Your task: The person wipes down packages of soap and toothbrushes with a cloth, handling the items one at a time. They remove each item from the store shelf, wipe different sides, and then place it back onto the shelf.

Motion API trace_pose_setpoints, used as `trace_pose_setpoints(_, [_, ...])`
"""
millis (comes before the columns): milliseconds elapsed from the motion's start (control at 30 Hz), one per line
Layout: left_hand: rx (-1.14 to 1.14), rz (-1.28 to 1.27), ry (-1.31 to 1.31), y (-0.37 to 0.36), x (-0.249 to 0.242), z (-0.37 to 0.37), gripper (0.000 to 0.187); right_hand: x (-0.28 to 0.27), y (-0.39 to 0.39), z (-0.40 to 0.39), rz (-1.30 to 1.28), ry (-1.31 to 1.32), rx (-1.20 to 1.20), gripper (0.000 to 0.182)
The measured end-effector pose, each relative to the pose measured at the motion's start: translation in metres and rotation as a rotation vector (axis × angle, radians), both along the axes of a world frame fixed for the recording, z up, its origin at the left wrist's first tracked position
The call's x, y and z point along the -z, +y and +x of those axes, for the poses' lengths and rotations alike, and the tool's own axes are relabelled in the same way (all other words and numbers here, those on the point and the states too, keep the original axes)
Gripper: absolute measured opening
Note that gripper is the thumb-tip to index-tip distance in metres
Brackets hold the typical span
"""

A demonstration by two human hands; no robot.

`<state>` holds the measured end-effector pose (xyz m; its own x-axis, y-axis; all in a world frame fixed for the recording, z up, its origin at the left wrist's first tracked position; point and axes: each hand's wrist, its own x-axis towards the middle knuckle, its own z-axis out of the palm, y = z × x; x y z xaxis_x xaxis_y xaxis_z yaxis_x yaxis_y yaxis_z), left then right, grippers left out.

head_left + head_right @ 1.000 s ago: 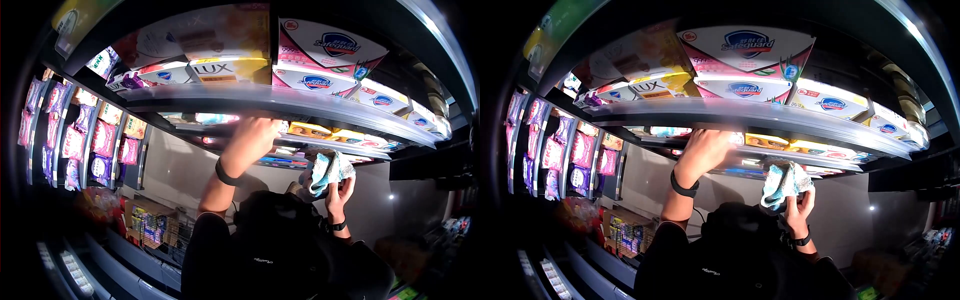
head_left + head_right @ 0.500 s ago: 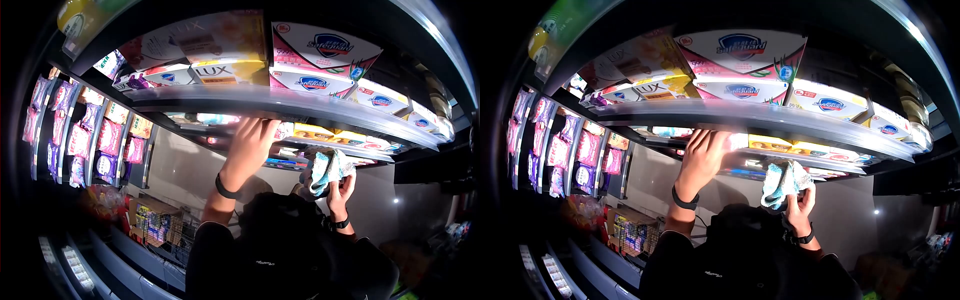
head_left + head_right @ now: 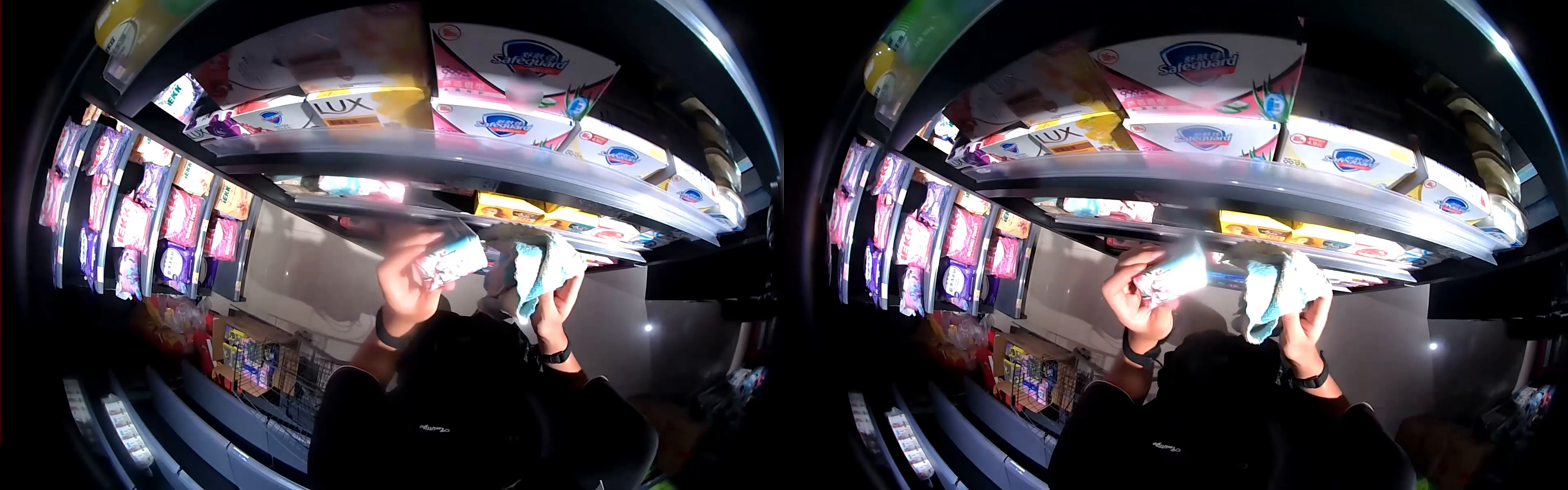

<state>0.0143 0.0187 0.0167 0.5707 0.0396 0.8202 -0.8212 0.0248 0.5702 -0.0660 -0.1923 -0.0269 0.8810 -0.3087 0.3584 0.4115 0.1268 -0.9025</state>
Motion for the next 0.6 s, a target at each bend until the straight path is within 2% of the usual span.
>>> trace_pose_setpoints(67, [0.148, -0.256, 0.253, -0.017, 0.007, -0.019, 0.056, -0.007, 0.011, 0.002, 0.102, -0.004, -0.125, 0.055])
trace_pose_setpoints(133, [0.155, -0.28, 0.485, -0.032, 0.01, -0.028, 0.057, -0.005, 0.026, 0.005, 0.049, 0.002, -0.175, 0.054])
trace_pose_setpoints(200, [0.161, -0.276, 0.659, -0.044, 0.01, -0.025, 0.057, 0.001, 0.034, 0.008, -0.148, -0.059, -0.156, 0.048])
trace_pose_setpoints(267, [0.183, -0.1, 0.746, -0.039, 0.033, -0.017, 0.059, -0.018, 0.028, 0.006, -0.357, -0.086, -0.246, 0.042])
trace_pose_setpoints(333, [0.228, -0.329, 0.725, -0.049, 0.023, -0.026, 0.059, -0.034, 0.031, 0.015, -0.528, -0.28, -0.149, 0.044])
trace_pose_setpoints(400, [0.637, -0.538, 0.86, -0.048, 0.023, -0.022, 0.048, -0.04, 0.024, 0.017, -0.642, -0.283, -0.161, 0.048])
trace_pose_setpoints(433, [0.366, -0.033, 0.721, -0.044, 0.021, -0.022, 0.044, -0.047, 0.021, 0.018, -0.681, -0.299, -0.169, 0.047])
trace_pose_setpoints(500, [0.368, 0.095, 0.811, -0.043, 0.032, -0.025, 0.036, -0.054, 0.015, 0.021, -0.716, -0.309, -0.203, 0.042])
trace_pose_setpoints(567, [0.299, 0.224, 0.839, -0.045, 0.052, -0.028, 0.036, -0.062, 0.015, 0.028, -0.639, -0.299, -0.227, 0.04])
trace_pose_setpoints(600, [0.388, 0.195, 0.843, -0.034, 0.05, -0.031, 0.041, -0.059, 0.014, 0.03, -0.596, -0.275, -0.227, 0.039])
